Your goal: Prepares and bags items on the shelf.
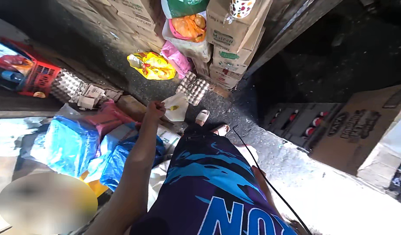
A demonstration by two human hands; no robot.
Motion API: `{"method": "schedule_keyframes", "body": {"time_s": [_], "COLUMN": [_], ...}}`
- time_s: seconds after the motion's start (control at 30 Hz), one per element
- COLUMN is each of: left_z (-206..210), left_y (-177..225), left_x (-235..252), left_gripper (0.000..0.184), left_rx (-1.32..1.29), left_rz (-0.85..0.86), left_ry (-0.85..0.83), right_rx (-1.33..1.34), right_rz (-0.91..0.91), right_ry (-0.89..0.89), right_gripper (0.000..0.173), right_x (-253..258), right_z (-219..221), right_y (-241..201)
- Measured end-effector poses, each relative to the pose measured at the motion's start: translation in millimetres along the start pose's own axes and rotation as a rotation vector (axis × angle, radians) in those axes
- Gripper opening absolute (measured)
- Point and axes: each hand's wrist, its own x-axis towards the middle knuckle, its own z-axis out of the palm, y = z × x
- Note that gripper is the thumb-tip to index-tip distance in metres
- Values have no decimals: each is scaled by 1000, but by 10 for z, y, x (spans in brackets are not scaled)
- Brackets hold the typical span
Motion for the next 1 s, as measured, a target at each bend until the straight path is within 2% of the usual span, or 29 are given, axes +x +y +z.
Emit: {"method": "schedule_keyframes", "body": {"time_s": [0.17, 0.3, 0.4, 0.5, 0.63, 0.77, 0.87, 1.0], "left_z": [-20, -42, -124, -40, -97, -335, -487, -646], "left_y": [-78, -134, -119, -23, 92, 175, 279, 502], "left_x": [-64, -168, -241, -228, -46, 267, 511, 814], "left_gripper": [16, 24, 38, 39, 34, 25, 18, 18], "left_rx": [-100, -277, -357, -380, -232, 7, 115, 314], "left_rz": [14, 40, 107, 129, 116, 150, 158, 162], "left_ry": [-6, 10, 36, 23, -20, -46, -26, 9], "right_rx": [-158, -147, -64, -34, -77, -33, -61, -60], "right_rz": [-75, -71, -41, -32, -3, 4, -47, -28], "right_ry": [-38, -53, -62, -47, -64, -3, 35, 82], "right_gripper": [39, 41, 39, 41, 47, 43, 39, 41], "right_x": [126, 353, 160, 51, -81, -201, -260, -371], "right_z": [-37, 15, 58, 76, 102, 201, 351, 534], "right_y": [32, 71, -52, -217, -346, -474, -509, -690]}}
